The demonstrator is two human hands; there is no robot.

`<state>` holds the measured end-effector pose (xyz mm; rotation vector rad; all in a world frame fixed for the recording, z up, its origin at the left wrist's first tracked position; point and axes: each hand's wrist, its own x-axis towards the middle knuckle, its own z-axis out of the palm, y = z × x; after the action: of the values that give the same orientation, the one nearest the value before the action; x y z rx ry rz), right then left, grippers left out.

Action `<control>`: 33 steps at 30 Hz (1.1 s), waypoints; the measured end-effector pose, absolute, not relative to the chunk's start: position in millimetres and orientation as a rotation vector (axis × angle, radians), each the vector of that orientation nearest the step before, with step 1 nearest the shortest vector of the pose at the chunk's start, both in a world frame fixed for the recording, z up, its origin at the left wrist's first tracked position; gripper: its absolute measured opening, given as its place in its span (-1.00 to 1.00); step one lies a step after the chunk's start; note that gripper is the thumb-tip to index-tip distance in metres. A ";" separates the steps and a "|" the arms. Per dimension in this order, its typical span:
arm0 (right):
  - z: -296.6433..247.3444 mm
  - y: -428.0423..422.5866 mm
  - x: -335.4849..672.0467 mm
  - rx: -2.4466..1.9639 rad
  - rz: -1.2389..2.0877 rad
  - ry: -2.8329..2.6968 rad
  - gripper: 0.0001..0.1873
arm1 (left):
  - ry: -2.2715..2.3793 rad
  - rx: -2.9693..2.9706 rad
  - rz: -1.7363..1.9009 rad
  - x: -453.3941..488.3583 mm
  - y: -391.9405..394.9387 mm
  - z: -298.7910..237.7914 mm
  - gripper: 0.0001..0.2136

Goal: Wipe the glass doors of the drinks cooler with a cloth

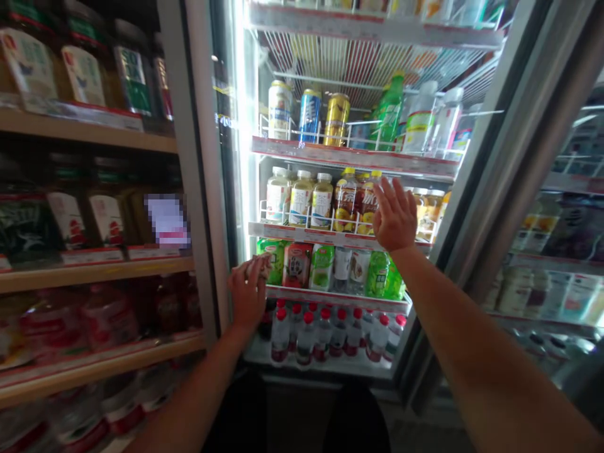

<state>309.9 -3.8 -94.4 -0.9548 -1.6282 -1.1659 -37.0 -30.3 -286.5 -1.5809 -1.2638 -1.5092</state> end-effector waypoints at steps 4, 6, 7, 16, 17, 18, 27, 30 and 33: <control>-94.6 -4.1 310.1 -0.968 -1.138 -1.641 -0.34 | -1.282 -1.494 -1.621 -41.3 -23.8 -260.2 -0.62; -94.8 -4.0 310.3 -0.966 -1.141 -1.640 -0.35 | -1.292 -1.487 -1.658 -38.1 -25.8 -259.6 -0.62; -94.9 -3.9 310.3 -0.962 -1.146 -1.639 -0.35 | -1.293 -1.506 -1.653 -35.6 -27.8 -264.0 -0.62; -94.6 -3.9 310.4 -0.954 -1.159 -1.633 -0.35 | -1.267 -1.530 -1.669 -29.1 -24.7 -271.2 -0.65; -94.5 -4.1 310.4 -0.958 -1.151 -1.639 -0.34 | -1.279 -1.500 -1.695 -28.5 -23.5 -266.1 -0.65; -94.4 -4.4 310.4 -0.964 -1.143 -1.643 -0.33 | -1.296 -1.480 -1.714 -27.2 -23.4 -263.5 -0.64; -93.9 -5.8 309.9 -0.978 -1.130 -1.655 -0.32 | -1.276 -1.664 -1.616 -10.5 -37.7 -302.6 -0.64; -93.9 -5.4 309.8 -0.961 -1.131 -1.652 -0.33 | -1.292 -1.552 -1.691 -13.8 -30.7 -279.3 -0.63; -93.8 -5.9 309.3 -0.964 -1.124 -1.642 -0.35 | -1.318 -1.481 -1.761 -13.3 -28.2 -266.4 -0.62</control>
<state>309.3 -5.9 -93.8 -0.9644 -1.6420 -1.1241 -13.3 -28.2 -266.4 -1.4809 -1.3182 -1.7610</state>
